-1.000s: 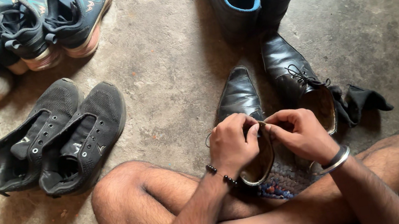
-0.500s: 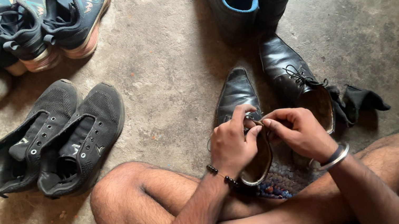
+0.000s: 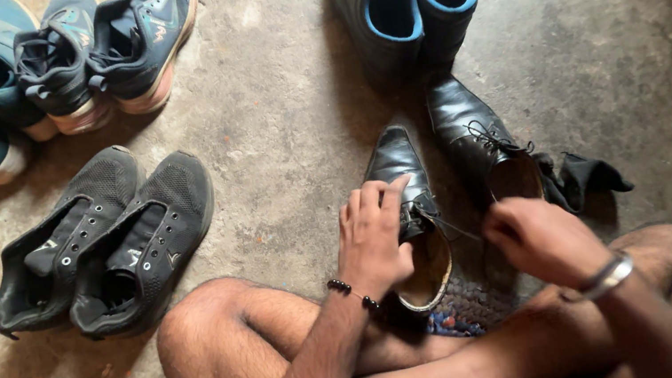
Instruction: The person sits on the floor and repairs a black leather shoe by threading a new lace through the eyelets, tying it, and wiping the shoe with a cloth. The person then repeats the lacing process on the second shoe.
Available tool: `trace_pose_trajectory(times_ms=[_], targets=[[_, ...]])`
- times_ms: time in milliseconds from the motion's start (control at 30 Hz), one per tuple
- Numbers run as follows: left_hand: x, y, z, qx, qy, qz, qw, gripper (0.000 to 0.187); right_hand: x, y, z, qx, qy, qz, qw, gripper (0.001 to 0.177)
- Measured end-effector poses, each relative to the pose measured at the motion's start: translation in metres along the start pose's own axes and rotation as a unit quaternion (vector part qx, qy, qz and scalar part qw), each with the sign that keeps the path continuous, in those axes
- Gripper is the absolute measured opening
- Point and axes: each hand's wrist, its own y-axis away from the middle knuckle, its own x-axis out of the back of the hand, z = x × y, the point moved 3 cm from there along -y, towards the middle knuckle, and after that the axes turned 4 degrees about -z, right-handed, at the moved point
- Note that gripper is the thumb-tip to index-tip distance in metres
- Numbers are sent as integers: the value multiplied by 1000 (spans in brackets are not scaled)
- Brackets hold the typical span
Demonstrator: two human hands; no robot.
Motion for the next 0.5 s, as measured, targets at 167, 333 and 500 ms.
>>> trace_pose_trajectory(times_ms=[167, 333, 500], targets=[[-1, 1, -8, 27, 2, 1, 1000, 86, -9, 32, 48, -156, 218, -181, 946, 15], [0, 1, -15, 99, 32, -64, 993, 84, -34, 27, 66, -172, 313, -283, 890, 17], [3, 2, -16, 123, 31, -82, 989, 85, -27, 9, 80, -266, 322, -322, 849, 21]])
